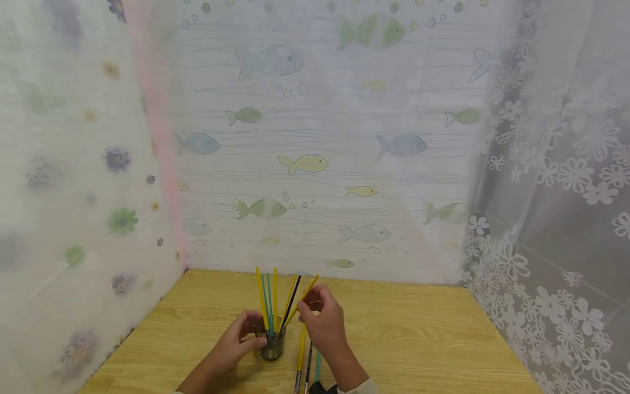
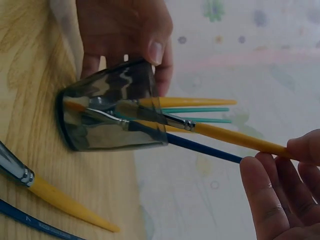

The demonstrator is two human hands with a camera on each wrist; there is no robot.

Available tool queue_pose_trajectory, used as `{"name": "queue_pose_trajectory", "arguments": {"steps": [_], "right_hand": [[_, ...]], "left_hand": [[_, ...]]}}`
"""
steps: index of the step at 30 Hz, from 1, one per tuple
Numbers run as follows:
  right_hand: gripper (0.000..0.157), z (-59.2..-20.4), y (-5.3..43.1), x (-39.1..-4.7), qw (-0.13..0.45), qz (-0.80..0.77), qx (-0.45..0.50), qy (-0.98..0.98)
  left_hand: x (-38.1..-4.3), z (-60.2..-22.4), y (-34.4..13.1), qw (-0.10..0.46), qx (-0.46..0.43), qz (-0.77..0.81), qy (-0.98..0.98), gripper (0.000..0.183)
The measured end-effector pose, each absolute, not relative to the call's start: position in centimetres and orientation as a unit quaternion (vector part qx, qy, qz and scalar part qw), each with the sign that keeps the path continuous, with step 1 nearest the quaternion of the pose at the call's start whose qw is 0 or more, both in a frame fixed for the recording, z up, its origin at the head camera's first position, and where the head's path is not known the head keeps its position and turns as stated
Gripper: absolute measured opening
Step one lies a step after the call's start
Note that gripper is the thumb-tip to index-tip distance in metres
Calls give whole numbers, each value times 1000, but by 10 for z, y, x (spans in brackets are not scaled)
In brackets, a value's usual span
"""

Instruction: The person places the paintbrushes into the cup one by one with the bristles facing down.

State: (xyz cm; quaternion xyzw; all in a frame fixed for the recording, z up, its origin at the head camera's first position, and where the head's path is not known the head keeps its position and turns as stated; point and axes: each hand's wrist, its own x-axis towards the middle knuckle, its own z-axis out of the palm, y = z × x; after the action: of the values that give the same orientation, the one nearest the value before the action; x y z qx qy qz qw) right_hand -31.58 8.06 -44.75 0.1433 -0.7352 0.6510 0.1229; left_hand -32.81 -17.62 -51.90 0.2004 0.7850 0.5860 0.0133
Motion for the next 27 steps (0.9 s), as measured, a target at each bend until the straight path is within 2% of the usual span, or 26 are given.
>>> {"name": "queue_pose_trajectory", "arguments": {"steps": [11,27], "right_hand": [[27,-454,76,-315,108,650,157,-736],[25,-465,67,-315,88,647,157,-741]], "left_hand": [[-326,-518,-175,15,195,588,785,59],[-326,-516,-176,19,194,583,789,59]]}}
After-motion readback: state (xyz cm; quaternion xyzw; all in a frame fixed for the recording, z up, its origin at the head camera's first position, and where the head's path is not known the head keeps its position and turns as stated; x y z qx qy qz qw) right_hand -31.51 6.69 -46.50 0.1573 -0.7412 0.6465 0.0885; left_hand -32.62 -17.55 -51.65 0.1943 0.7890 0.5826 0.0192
